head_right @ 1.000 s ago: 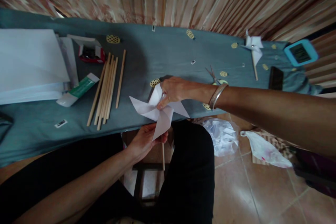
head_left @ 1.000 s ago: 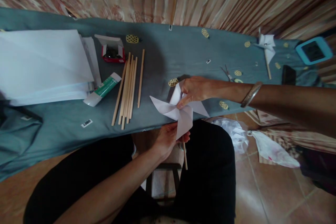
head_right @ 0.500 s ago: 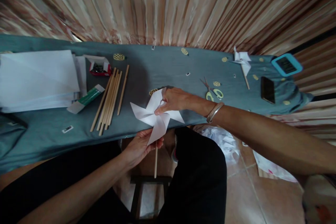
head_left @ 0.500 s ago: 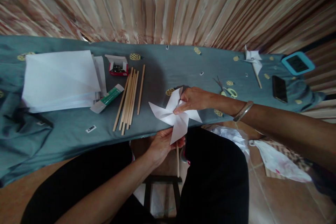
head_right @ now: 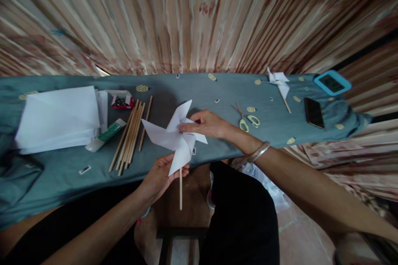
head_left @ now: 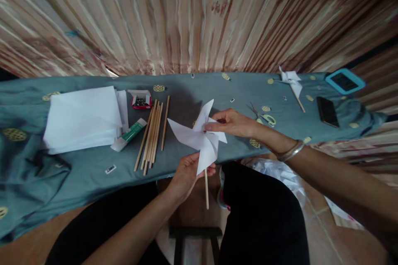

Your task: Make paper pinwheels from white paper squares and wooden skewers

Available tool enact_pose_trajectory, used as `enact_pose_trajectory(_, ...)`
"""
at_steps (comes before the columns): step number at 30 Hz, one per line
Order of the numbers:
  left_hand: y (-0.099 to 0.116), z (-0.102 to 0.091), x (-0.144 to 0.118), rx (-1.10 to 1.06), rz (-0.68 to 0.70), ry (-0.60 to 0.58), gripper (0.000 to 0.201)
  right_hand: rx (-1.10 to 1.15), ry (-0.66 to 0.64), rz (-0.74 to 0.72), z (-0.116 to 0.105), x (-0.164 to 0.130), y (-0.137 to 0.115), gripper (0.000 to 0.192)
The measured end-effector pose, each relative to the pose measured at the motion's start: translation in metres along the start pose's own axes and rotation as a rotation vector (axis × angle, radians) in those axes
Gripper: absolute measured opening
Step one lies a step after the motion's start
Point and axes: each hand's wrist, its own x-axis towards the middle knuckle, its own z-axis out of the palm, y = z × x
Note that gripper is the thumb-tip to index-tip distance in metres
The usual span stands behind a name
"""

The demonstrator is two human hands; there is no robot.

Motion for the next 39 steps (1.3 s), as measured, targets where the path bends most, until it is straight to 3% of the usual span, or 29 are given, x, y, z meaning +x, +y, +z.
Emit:
enact_pose_trajectory(3, 0.007, 0.003, 0.003, 0.029, 0.030, 0.016, 0.044, 0.044, 0.153, -0.062, -0.001, -0.002, 0.004, 0.044)
enact_pose_trajectory(8, 0.025, 0.008, 0.012, 0.064, 0.136, 0.050, 0.035, 0.010, 0.783, -0.248, 0.013, -0.023, 0.016, 0.035)
enact_pose_trajectory(11, 0.038, 0.011, 0.019, 0.078, 0.230, 0.073, 0.035, 0.050, 0.898, -0.200, 0.032, -0.039, 0.020, 0.028)
enact_pose_trajectory(14, 0.048, 0.012, 0.027, 0.093, 0.323, 0.100, 0.037, 0.117, 0.739, -0.151, 0.050, -0.048, 0.019, 0.025)
enact_pose_trajectory(18, 0.055, 0.013, 0.036, 0.109, 0.413, 0.116, 0.035, 0.111, 0.390, -0.143, 0.064, -0.049, 0.018, 0.028)
enact_pose_trajectory(21, 0.058, 0.016, 0.040, 0.118, 0.446, 0.116, 0.032, 0.215, 0.255, -0.126, 0.073, -0.043, 0.022, 0.028)
enact_pose_trajectory(28, 0.060, 0.018, 0.045, 0.149, 0.490, 0.104, 0.033, 0.176, 0.355, -0.123, 0.086, -0.033, 0.022, 0.019)
enact_pose_trajectory(39, 0.052, 0.011, 0.045, 0.316, 0.510, 0.120, 0.029, 0.263, 0.495, -0.157, 0.078, -0.024, 0.014, 0.020)
